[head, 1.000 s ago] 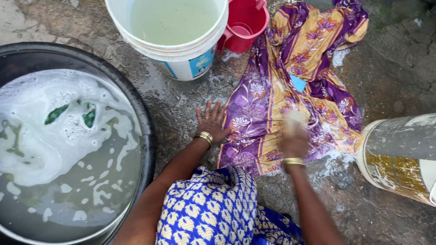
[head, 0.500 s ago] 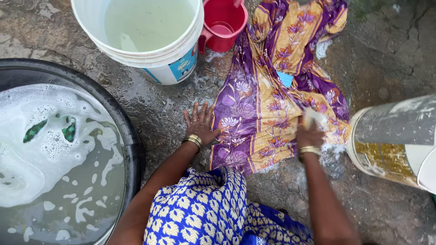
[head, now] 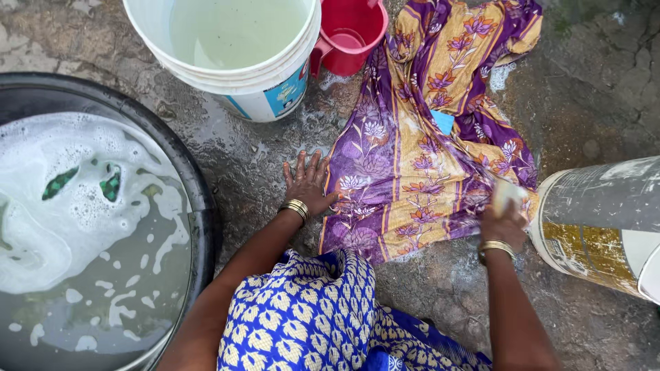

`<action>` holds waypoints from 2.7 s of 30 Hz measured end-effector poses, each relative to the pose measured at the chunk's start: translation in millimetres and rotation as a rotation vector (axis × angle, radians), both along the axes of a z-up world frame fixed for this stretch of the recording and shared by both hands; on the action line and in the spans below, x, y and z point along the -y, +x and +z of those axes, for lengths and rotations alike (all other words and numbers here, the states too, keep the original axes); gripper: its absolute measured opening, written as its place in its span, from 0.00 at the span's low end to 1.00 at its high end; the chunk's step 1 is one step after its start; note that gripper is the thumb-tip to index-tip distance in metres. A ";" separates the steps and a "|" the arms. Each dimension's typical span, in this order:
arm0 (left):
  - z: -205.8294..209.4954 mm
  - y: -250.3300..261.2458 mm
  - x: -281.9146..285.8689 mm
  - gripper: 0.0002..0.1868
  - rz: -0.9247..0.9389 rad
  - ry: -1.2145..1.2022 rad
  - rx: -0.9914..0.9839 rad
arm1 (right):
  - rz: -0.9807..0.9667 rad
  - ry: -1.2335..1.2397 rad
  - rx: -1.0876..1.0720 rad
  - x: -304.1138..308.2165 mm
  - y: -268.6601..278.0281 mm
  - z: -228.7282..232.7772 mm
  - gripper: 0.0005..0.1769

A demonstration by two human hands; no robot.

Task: The person washes clothes by hand using soap and water, scrubbing a purple floral garment on the ground and rinsing items in a tub.

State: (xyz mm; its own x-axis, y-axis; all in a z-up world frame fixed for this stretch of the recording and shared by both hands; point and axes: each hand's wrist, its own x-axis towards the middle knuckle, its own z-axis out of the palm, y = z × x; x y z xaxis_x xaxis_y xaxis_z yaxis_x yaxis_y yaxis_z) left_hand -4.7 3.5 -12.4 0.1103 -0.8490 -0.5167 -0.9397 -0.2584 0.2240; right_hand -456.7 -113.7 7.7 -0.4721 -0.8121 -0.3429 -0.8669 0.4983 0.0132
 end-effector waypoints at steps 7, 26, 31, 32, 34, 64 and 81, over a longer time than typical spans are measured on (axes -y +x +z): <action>4.5 -2.9 -0.3 0.58 0.032 -0.009 -0.010 | -0.227 -0.582 0.342 49.6 37.5 -31.9 0.28; 15.7 -0.7 5.1 0.57 0.040 0.062 -0.041 | 0.910 0.151 0.353 193.9 128.8 -49.5 0.42; 37.9 -8.1 35.1 0.50 0.225 -0.170 -0.148 | 0.733 -0.615 0.297 122.2 100.0 -52.0 0.23; 42.1 -8.2 54.2 0.47 0.279 -0.290 -0.172 | 0.729 -0.685 0.291 102.2 97.4 -51.6 0.19; 52.3 -0.4 106.7 0.42 0.289 -0.552 -0.234 | 0.528 -0.487 0.321 59.9 112.9 -55.4 0.15; 113.9 -75.5 219.4 0.17 -0.670 0.325 -0.747 | 1.209 -0.368 0.327 51.3 198.3 -101.3 0.17; 114.3 -26.1 239.2 0.22 -0.110 -0.319 -0.440 | 0.919 -0.584 0.201 111.3 115.4 -147.0 0.19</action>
